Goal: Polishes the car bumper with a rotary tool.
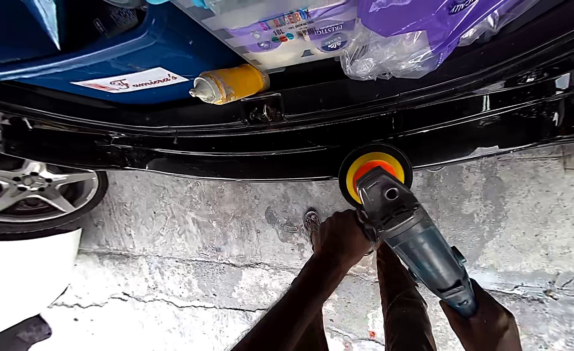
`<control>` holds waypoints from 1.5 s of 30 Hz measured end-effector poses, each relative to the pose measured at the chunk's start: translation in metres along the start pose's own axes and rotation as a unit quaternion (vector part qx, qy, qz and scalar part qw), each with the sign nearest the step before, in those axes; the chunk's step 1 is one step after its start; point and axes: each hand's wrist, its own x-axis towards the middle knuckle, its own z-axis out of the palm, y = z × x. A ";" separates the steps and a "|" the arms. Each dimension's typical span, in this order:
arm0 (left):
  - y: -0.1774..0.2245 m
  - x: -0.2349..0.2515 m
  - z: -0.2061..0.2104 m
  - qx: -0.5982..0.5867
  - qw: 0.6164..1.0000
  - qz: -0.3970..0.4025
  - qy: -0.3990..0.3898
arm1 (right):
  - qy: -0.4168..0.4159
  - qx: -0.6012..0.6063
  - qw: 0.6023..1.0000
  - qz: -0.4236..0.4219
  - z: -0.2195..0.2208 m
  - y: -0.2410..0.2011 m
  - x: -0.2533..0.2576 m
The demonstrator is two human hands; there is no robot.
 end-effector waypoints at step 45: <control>0.120 0.003 0.001 0.042 0.997 0.049 -0.050 | 0.038 0.035 0.997 0.061 -0.038 0.076 0.009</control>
